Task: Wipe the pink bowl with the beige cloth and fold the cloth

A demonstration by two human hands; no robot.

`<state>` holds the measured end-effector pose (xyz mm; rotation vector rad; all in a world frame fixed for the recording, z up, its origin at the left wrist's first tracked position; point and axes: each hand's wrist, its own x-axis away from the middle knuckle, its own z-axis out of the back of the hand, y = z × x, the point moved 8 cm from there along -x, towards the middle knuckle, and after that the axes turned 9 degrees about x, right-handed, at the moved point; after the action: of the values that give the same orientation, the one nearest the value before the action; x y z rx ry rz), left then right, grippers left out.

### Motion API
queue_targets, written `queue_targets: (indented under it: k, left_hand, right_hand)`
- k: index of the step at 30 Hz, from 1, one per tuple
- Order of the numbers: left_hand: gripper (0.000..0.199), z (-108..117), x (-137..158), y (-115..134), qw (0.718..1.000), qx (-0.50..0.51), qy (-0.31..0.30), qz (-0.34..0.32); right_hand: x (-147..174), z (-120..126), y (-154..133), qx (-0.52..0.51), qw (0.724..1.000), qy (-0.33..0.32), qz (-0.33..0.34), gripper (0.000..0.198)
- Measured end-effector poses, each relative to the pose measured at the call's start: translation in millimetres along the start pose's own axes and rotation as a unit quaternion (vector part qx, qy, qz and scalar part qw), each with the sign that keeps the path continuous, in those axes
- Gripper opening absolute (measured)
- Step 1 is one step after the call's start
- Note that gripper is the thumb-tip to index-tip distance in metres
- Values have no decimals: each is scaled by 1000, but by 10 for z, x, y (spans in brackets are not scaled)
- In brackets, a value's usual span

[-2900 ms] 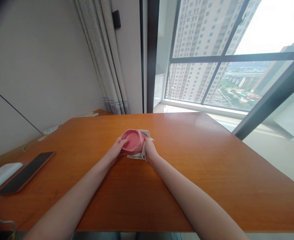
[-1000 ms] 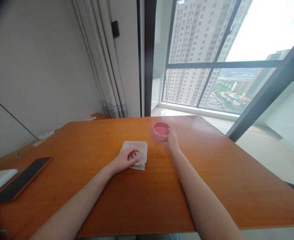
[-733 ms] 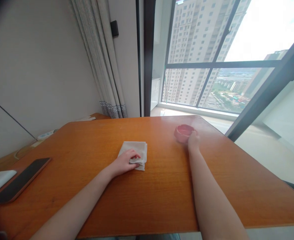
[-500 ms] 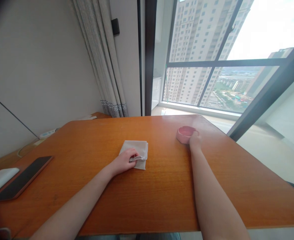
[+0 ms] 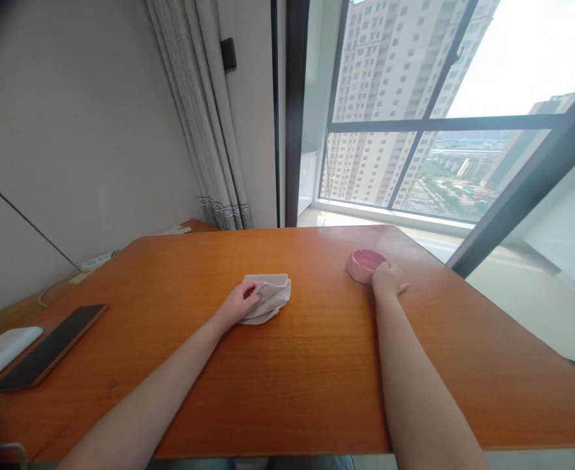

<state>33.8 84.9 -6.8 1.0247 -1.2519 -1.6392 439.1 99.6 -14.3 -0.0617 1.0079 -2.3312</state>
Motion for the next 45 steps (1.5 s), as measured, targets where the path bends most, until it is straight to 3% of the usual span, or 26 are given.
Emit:
queue_targets:
  k: [2,4,5,6,8,10,12,15,19,21,22,24,26,27,29,30,32,37,45]
  left_hand:
    - [15,8,-9,-31,1000,24,4,6]
    - [14,60,-19,-58,997,61,36,-1]
    - [12,112,-22,-70,994,83,66,-8]
    - [10,177,-21,-83,989,104,101,-17]
    - [8,342,-1,-103,972,138,183,-41]
    - [6,533,43,-112,948,156,268,-69]
    - [6,735,102,-127,919,163,346,-92]
    - [8,1051,192,-220,873,162,453,-85]
    - [26,1411,357,-346,801,140,580,-55]
    - [37,1487,420,-227,789,79,602,-94]
    - [39,1474,422,-113,797,30,589,-127]
    - [31,1309,312,121,850,-71,490,-180]
    - [20,956,113,236,921,-164,299,-187]
    - [17,748,41,230,941,-210,198,-175]
    - [16,410,-13,140,943,-297,42,-142]
    - [17,318,-17,84,935,-332,2,-126]
    - [20,270,-26,-3,924,-369,-18,-99]
    - [19,397,-43,-62,921,-383,28,-69]
    - [15,259,3,-32,936,-340,-27,-87]
  right_hand:
    - [180,227,-271,-1,995,74,66,49]
    - [571,424,-752,-32,964,131,230,53]
    - [840,460,-986,-63,941,121,311,49]
    - [1141,429,-1195,-92,917,71,382,44]
    - [1850,196,-1500,-108,853,-114,498,38]
    - [2585,-83,-1564,-37,773,-264,576,42]
    - [3042,-309,-1460,53,731,-323,599,52]
    - [3149,-523,-1344,122,721,-312,607,43]
    - [2693,-733,-1333,167,746,-281,580,50]
    - [2482,-791,-1330,177,757,-282,562,50]
    - [2417,-797,-1331,170,758,-289,559,48]
    - [2352,-758,-1341,132,759,-309,558,44]
    - [2308,-669,-1363,84,767,-317,551,44]
    - [2286,-623,-1372,70,772,-313,548,42]
    - [2257,-561,-1383,76,776,-298,551,30]
    - [2249,-550,-1384,93,774,-290,555,26]
    - [2233,-557,-1376,135,769,-276,560,23]
    - [2199,-607,-1350,215,772,-249,544,19]
    - [2217,-581,-1366,286,776,-199,526,25]
